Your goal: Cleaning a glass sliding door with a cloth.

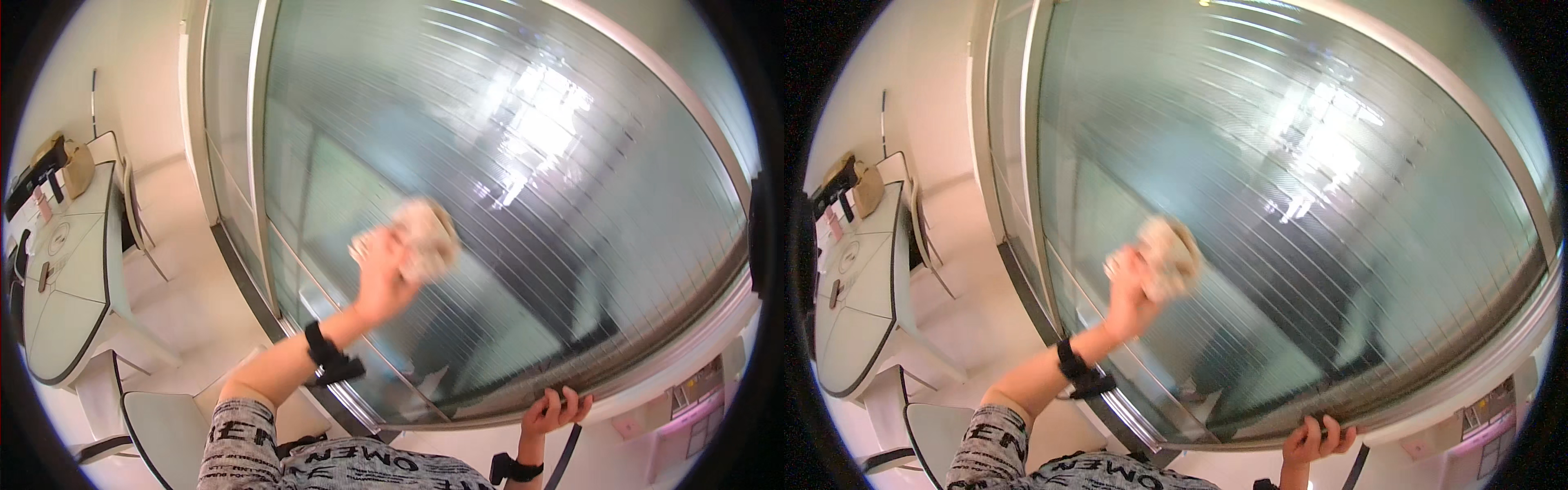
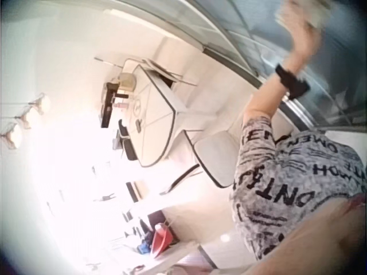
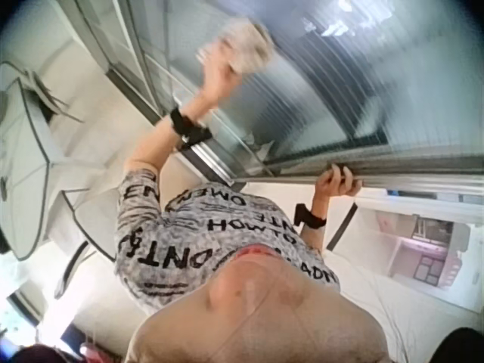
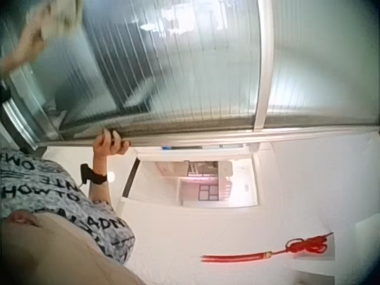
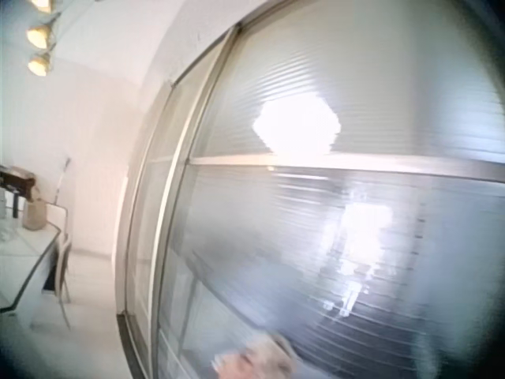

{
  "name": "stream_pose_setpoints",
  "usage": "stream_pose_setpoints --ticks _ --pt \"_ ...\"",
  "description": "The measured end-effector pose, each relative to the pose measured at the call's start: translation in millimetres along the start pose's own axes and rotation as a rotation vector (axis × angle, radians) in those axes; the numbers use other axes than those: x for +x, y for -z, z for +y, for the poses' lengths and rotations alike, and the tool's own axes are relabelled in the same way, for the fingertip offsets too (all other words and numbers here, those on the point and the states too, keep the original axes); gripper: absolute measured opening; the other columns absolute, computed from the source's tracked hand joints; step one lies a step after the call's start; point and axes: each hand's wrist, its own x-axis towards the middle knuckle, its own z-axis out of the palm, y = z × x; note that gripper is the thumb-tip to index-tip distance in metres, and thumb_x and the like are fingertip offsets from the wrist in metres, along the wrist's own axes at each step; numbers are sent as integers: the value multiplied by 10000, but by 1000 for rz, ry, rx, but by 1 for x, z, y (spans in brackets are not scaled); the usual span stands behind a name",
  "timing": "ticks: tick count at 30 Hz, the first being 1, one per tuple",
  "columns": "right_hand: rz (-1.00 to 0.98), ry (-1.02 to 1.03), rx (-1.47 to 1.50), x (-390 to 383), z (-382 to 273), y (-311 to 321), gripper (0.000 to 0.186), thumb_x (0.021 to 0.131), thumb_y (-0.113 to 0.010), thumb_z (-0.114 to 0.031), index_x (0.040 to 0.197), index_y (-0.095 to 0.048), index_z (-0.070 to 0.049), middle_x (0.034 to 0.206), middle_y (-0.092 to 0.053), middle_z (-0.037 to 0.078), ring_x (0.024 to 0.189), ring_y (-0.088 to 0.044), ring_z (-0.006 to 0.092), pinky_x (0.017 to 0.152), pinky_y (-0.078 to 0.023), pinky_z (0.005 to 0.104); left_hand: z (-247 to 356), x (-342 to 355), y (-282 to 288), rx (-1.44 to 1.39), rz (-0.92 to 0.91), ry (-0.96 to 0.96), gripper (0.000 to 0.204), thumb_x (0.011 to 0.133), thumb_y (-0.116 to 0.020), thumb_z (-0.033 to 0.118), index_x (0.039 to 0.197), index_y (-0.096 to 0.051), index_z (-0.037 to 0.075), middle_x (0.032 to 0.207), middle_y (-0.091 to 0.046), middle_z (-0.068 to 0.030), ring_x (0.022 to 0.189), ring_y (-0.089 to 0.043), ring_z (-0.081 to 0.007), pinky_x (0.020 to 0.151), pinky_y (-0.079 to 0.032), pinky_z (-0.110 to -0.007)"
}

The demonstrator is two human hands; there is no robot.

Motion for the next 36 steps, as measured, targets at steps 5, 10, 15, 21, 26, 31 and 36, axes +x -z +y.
stream_pose_setpoints --ticks 5,10,15,21,26,31,36 --pt "-38 -2 -77 -1 -1 6 96 833 -471 -42 818 -557 -82 1094 -480 104 1253 -251 412 997 -198 534 59 45 24 406 -383 -556 307 511 -670 89 807 -602 133 988 -534 -99 856 -517 -277 718 -424 -389" --pt "-27 9 -65 -2 0 3 102 809 -465 -18 853 -539 -71 1092 -476 116 1248 -253 435 983 -208 571 91 165 49 661 129 -952 255 559 -626 125 809 -619 176 1015 -548 -75 845 -526 -253 730 -405 -359" --pt "10 20 -91 21 -8 5 68 855 -492 -121 851 -517 -58 1022 -479 131 1125 -315 376 918 -250 537 60 238 46 727 -86 -1225 261 647 -587 142 901 -606 199 1098 -530 -82 1004 -508 -279 865 -399 -399" --pt "53 12 -134 39 -18 -1 151 863 -504 -136 713 -484 -133 865 -486 75 944 -400 307 874 -281 494 21 320 94 860 5 -1128 393 677 -592 45 1038 -602 200 1158 -507 -96 1063 -490 -312 888 -422 -417" --pt "47 18 -193 43 -24 -2 173 885 -478 -142 714 -458 -122 856 -475 76 899 -408 282 918 -268 491 -15 360 124 907 149 -813 624 660 -600 -66 1212 -510 213 1191 -484 -78 1059 -493 -338 879 -437 -370" --pt "44 34 -238 36 -20 -7 193 900 -450 -164 714 -416 -122 823 -459 75 829 -410 242 945 -257 502 -87 358 175 896 238 -525 486 718 -575 4 1166 -553 190 1160 -497 -127 1062 -496 -341 866 -441 -412" --pt "43 28 -238 36 -20 -5 202 899 -447 -186 711 -426 -116 814 -461 74 826 -422 240 951 -251 506 -155 286 195 909 246 -69 587 764 -536 11 1306 -434 213 1150 -485 -144 1015 -521 -351 833 -455 -417"
